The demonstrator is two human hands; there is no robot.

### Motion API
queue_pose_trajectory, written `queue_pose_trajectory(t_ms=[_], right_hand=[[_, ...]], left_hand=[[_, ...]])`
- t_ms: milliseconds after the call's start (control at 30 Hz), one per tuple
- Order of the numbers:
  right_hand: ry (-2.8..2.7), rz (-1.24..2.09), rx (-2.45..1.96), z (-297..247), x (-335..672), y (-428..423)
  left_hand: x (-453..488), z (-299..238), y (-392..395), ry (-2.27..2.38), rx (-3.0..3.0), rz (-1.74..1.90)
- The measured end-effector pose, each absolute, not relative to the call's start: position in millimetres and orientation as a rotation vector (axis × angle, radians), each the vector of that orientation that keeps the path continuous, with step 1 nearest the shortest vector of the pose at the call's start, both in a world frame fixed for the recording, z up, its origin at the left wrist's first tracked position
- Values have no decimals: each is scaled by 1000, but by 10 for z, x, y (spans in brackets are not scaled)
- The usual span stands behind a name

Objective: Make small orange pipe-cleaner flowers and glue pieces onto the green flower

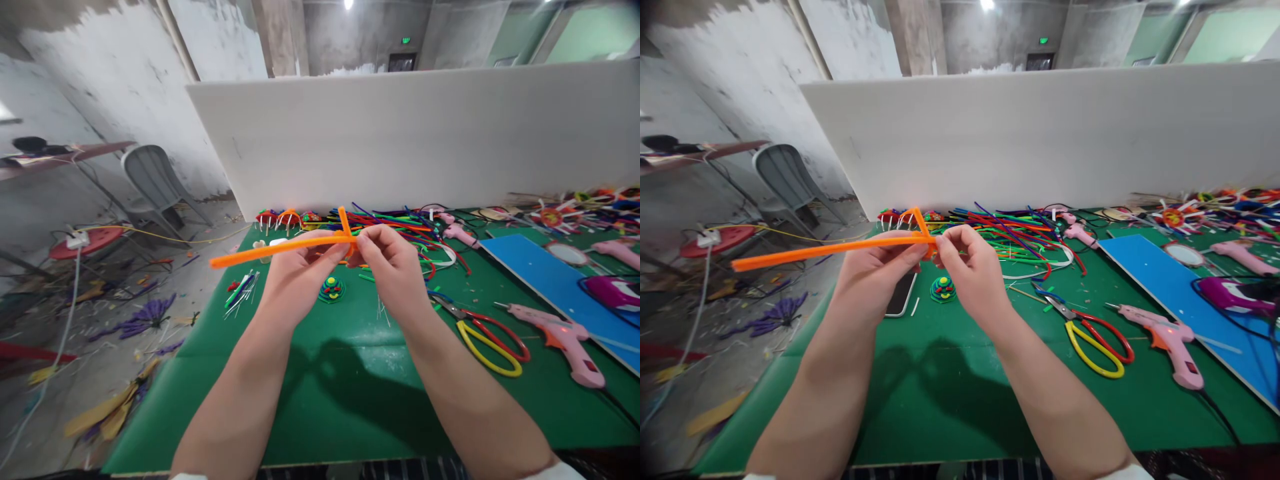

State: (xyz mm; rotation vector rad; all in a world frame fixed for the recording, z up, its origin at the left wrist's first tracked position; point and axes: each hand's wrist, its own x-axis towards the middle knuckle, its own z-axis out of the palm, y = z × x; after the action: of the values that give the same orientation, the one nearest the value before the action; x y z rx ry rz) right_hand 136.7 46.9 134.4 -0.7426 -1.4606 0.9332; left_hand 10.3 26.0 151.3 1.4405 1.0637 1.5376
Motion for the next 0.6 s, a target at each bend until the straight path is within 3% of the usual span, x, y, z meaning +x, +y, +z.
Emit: queue_pose_trajectory(t_ms=[233, 600], right_hand=[[-1459, 976, -748, 1334, 1357, 446], [-1575, 857, -776, 1358, 1441, 500]], left_hand=[[80, 1508, 250, 1174, 1614, 1519], [110, 1490, 324, 1022, 1413, 1534]])
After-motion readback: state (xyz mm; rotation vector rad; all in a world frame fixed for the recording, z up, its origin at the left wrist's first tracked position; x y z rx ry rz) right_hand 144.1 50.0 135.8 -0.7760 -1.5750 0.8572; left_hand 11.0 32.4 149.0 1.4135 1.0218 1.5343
